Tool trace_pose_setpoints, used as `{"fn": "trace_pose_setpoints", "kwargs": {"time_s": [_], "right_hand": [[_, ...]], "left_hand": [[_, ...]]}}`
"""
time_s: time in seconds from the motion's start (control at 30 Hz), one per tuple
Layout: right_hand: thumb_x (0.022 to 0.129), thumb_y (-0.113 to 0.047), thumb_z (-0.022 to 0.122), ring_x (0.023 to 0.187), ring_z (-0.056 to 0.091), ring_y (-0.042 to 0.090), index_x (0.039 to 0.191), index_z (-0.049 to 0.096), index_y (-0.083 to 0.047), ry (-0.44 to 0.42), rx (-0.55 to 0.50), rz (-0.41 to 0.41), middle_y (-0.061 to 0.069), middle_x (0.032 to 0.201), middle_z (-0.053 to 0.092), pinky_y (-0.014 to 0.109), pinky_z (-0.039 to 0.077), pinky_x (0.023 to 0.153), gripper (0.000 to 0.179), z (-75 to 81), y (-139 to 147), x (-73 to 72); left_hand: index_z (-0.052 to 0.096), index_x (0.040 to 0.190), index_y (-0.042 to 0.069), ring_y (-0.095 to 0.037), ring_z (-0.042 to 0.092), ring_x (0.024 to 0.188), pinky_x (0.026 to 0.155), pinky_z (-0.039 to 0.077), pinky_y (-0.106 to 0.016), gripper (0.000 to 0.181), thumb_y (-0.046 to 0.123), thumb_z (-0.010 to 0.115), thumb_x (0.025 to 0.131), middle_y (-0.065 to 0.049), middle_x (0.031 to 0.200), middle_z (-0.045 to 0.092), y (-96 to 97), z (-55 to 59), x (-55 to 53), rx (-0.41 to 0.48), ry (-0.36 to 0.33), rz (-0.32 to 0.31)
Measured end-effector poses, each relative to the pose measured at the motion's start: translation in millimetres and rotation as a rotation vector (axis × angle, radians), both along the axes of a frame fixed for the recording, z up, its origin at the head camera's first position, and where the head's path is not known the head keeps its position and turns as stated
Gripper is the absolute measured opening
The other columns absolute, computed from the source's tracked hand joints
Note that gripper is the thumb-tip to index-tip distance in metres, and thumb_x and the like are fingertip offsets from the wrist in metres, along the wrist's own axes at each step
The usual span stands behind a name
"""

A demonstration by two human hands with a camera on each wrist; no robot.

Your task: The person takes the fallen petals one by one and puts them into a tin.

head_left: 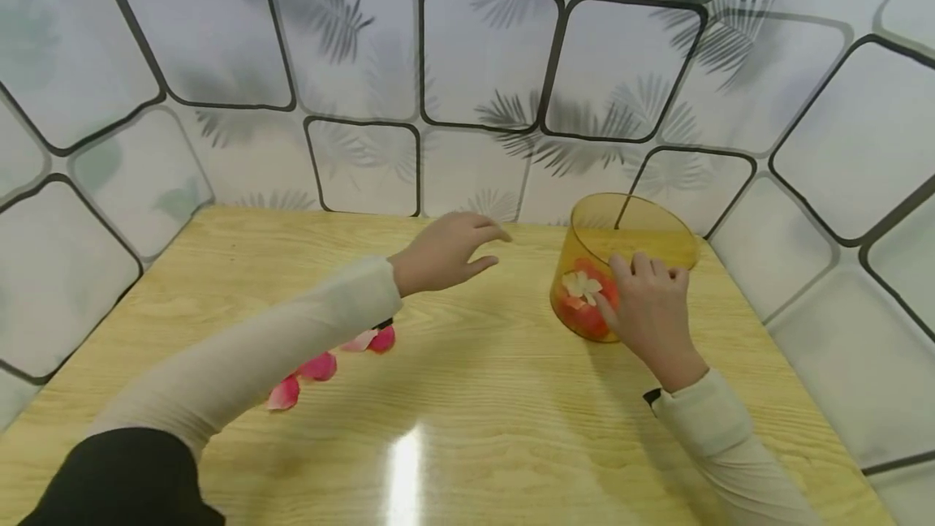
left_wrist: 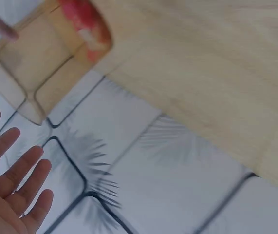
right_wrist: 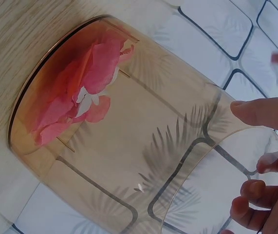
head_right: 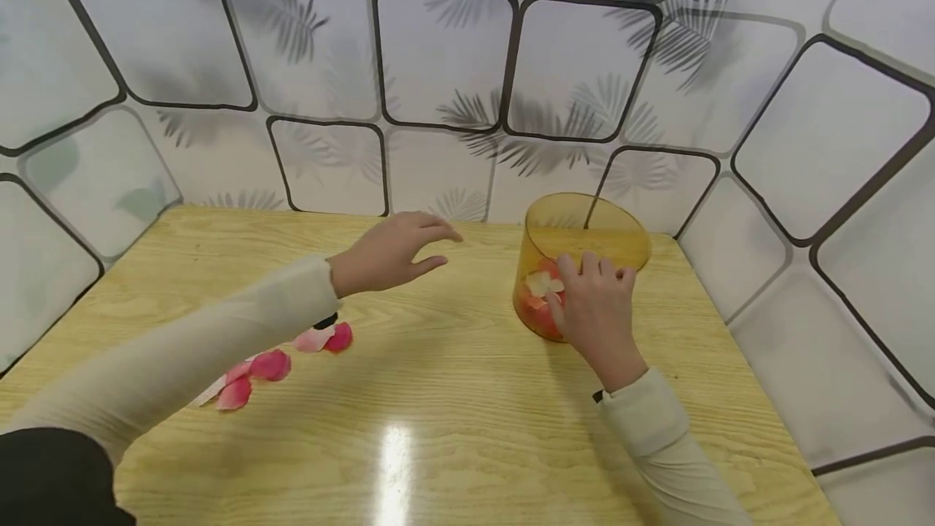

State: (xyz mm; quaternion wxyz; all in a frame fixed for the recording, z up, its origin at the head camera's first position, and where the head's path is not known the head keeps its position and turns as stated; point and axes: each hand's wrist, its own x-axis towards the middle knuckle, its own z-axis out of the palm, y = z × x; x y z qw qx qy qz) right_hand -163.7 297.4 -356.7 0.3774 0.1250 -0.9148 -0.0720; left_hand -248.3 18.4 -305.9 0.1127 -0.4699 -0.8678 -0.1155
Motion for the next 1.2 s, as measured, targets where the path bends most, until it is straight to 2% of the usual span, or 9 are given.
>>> {"fn": "trace_pose_setpoints", "kwargs": {"time_s": [0.3, 0.4, 0.47, 0.57, 0.7, 0.87, 1.07, 1.2], "right_hand": [[0.068, -0.03, 0.081, 0.066, 0.051, 0.037, 0.095, 0.053, -0.002, -0.021, -0.008, -0.017, 0.017, 0.075, 0.053, 0.048, 0.035, 0.058, 0.048, 1.2, 3.5, 1.7], [0.067, -0.03, 0.081, 0.066, 0.051, 0.037, 0.095, 0.053, -0.002, -0.02, -0.012, -0.022, 0.018, 0.075, 0.053, 0.048, 0.035, 0.058, 0.049, 0.8, 4.0, 2.2], [0.067, -0.03, 0.082, 0.065, 0.051, 0.037, 0.095, 0.053, -0.002, -0.018, -0.011, -0.023, 0.018, 0.075, 0.052, 0.047, 0.034, 0.058, 0.049, 0.4, 4.0, 2.3], [0.066, -0.029, 0.082, 0.064, 0.05, 0.037, 0.093, 0.053, -0.002, -0.014, -0.012, -0.024, 0.017, 0.074, 0.052, 0.047, 0.034, 0.057, 0.049, 0.2, 3.4, 2.7], [0.065, -0.029, 0.083, 0.064, 0.05, 0.037, 0.093, 0.053, -0.002, -0.012, -0.017, -0.018, 0.018, 0.074, 0.051, 0.047, 0.034, 0.057, 0.049, 0.1, 2.2, 2.9], [0.065, -0.029, 0.083, 0.064, 0.05, 0.037, 0.093, 0.053, -0.002, -0.009, -0.019, -0.008, 0.017, 0.075, 0.051, 0.047, 0.033, 0.057, 0.049, -0.5, 0.5, 1.5], [0.066, -0.029, 0.082, 0.064, 0.05, 0.037, 0.093, 0.053, -0.002, -0.006, -0.013, 0.0, 0.017, 0.075, 0.051, 0.047, 0.033, 0.057, 0.049, -0.9, -0.1, 0.0], [0.065, -0.029, 0.083, 0.064, 0.05, 0.037, 0.093, 0.052, -0.002, -0.007, -0.011, 0.005, 0.017, 0.075, 0.051, 0.047, 0.033, 0.057, 0.05, -0.7, -1.2, -1.1]], "left_hand": [[0.066, 0.111, 0.008, -0.024, 0.064, 0.096, 0.086, 0.052, -0.039, 0.031, 0.021, 0.072, 0.083, -0.007, 0.106, 0.066, -99.6, -42.7, 26.1, -0.145, -0.041, 0.065], [0.066, 0.108, 0.007, -0.023, 0.063, 0.091, 0.082, 0.052, -0.039, 0.032, 0.021, 0.074, 0.08, -0.007, 0.101, 0.066, -124.1, -55.9, 31.2, -0.207, -0.059, 0.086], [0.066, 0.107, 0.008, -0.023, 0.063, 0.089, 0.082, 0.053, -0.04, 0.032, 0.021, 0.075, 0.079, -0.006, 0.1, 0.065, -135.4, -63.9, 33.6, -0.241, -0.045, 0.092], [0.066, 0.107, 0.008, -0.023, 0.063, 0.088, 0.083, 0.053, -0.04, 0.032, 0.02, 0.075, 0.079, -0.006, 0.099, 0.065, -144.8, -73.9, 35.5, -0.281, -0.018, 0.091], [0.064, 0.109, 0.008, -0.023, 0.063, 0.09, 0.084, 0.053, -0.041, 0.031, 0.018, 0.073, 0.081, -0.007, 0.101, 0.065, -148.2, -83.7, 35.8, -0.303, 0.006, 0.089], [0.064, 0.107, 0.006, -0.022, 0.063, 0.086, 0.08, 0.053, -0.038, 0.025, 0.01, 0.069, 0.083, -0.006, 0.097, 0.065, -147.5, -87.0, 36.6, -0.325, 0.019, 0.083], [0.064, 0.105, 0.007, -0.02, 0.062, 0.082, 0.076, 0.054, -0.036, 0.027, 0.005, 0.072, 0.08, -0.004, 0.095, 0.065, -149.1, -90.6, 37.3, -0.345, 0.059, 0.072], [0.064, 0.103, 0.008, -0.02, 0.062, 0.08, 0.076, 0.054, -0.036, 0.023, 0.008, 0.07, 0.082, -0.004, 0.093, 0.065, -149.9, -94.7, 36.0, -0.321, 0.042, 0.097]]}}
